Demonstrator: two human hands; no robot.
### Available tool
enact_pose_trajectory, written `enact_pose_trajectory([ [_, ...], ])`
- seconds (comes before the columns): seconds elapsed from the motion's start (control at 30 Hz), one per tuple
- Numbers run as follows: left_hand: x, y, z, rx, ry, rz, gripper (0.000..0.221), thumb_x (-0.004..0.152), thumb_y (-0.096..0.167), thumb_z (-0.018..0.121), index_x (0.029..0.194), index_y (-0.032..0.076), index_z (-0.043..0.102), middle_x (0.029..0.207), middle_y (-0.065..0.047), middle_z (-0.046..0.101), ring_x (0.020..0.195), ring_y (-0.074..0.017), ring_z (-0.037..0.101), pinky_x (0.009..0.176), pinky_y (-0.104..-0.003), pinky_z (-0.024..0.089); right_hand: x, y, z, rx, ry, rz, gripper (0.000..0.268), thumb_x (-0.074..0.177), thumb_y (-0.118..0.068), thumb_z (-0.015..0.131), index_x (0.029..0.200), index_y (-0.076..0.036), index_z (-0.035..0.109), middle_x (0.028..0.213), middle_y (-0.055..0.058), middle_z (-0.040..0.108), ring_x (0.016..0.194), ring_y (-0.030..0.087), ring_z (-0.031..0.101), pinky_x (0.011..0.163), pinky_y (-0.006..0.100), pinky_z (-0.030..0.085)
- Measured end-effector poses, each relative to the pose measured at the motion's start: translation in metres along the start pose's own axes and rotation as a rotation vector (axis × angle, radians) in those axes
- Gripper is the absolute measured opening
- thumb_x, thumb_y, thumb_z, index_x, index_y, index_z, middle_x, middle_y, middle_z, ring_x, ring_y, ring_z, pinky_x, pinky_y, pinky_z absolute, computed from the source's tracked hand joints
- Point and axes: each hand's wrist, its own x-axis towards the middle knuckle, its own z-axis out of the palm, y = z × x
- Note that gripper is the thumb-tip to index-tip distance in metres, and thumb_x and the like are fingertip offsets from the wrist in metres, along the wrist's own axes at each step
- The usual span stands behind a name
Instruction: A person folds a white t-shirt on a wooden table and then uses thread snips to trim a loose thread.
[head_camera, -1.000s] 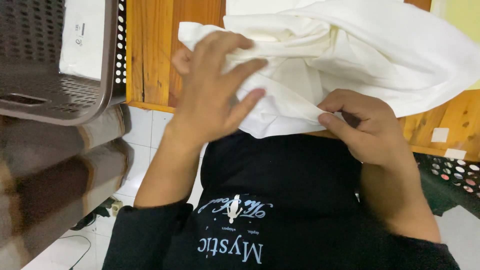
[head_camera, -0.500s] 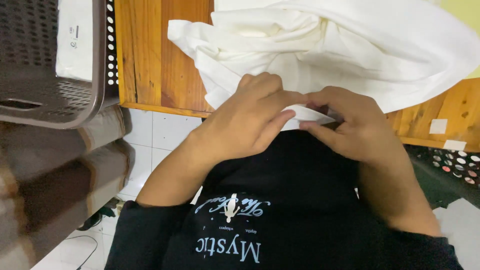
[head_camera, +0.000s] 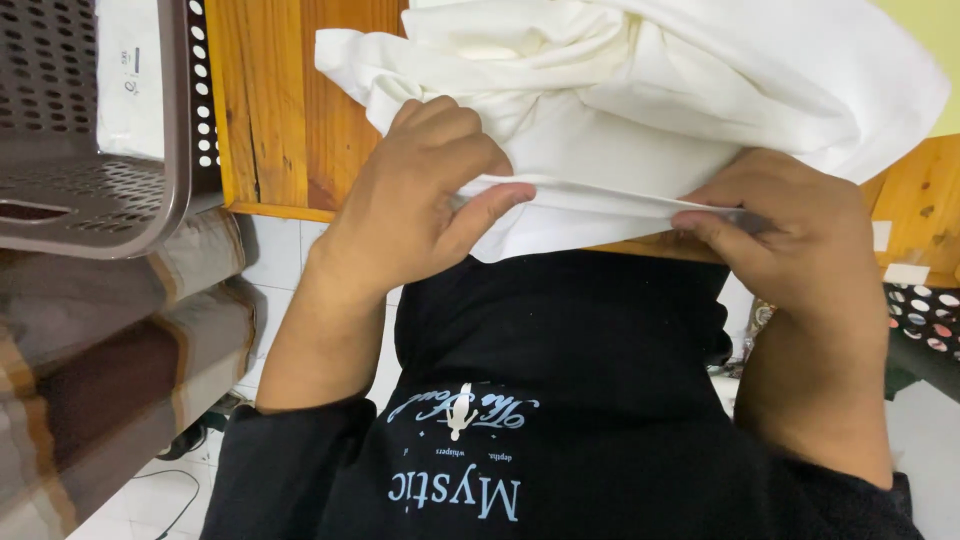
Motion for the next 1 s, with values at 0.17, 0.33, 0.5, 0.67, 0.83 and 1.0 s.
enact_pose_trajectory([
  [0.17,-0.001,-0.007,-0.008,0.004,0.017,0.003,0.023,0.089,0.021,0.051,0.078,0.001,0.052,0.068,-0.007,0.042,0.065,-0.0217,0.039,0.067,-0.032,0.032,-0.004,0.009,-0.005,-0.053,-0.067,0.049,0.011,0.079,-0.011,0.068,0.080,-0.001,0.063,0.081,0.008,0.060,0.079,0.019,0.055,0.070,0.026,0.041],
  [0.33,-0.004,-0.018,-0.017,0.034,0.084,-0.004,0.027,0.090,0.023,0.053,0.078,-0.001,0.054,0.068,-0.008,0.045,0.067,-0.0220,0.042,0.064,-0.032,0.032,-0.008,0.013,-0.012,-0.104,-0.109,0.145,0.014,0.082,-0.012,0.067,0.087,-0.001,0.062,0.087,0.004,0.058,0.078,0.015,0.054,0.072,0.023,0.037],
  [0.5,-0.005,-0.017,-0.014,0.076,0.050,-0.070,0.021,0.090,0.022,0.055,0.081,0.003,0.054,0.071,-0.005,0.041,0.072,-0.0216,0.038,0.066,-0.033,0.028,-0.012,0.019,-0.013,-0.151,-0.062,0.102,0.017,0.082,-0.013,0.071,0.083,0.001,0.061,0.086,0.007,0.059,0.076,0.017,0.054,0.068,0.024,0.039],
  [0.67,0.008,0.008,-0.006,0.302,0.065,-0.130,0.021,0.087,0.028,0.060,0.089,0.008,0.058,0.093,-0.008,0.043,0.091,-0.0272,0.039,0.065,-0.038,0.025,-0.011,0.012,-0.013,-0.123,-0.058,0.099,0.016,0.082,-0.009,0.072,0.080,0.001,0.059,0.083,0.007,0.057,0.072,0.017,0.051,0.067,0.024,0.038],
  [0.83,0.033,0.039,0.047,0.243,-0.168,-0.096,0.048,0.082,0.041,0.062,0.118,0.014,0.046,0.128,-0.009,0.041,0.125,-0.0272,0.033,0.092,-0.048,0.034,-0.006,0.005,-0.010,-0.079,-0.008,-0.037,0.018,0.084,-0.006,0.069,0.084,0.008,0.058,0.083,0.015,0.057,0.074,0.024,0.053,0.065,0.029,0.038],
  [1.0,0.054,0.038,0.060,-0.134,-0.160,-0.105,0.023,0.084,0.029,0.041,0.083,0.008,0.050,0.076,-0.006,0.051,0.072,-0.0238,0.048,0.066,-0.036,0.036,0.005,-0.004,-0.012,-0.078,0.024,-0.078,0.021,0.081,-0.011,0.068,0.082,0.009,0.061,0.083,0.018,0.060,0.078,0.027,0.058,0.070,0.032,0.044],
])
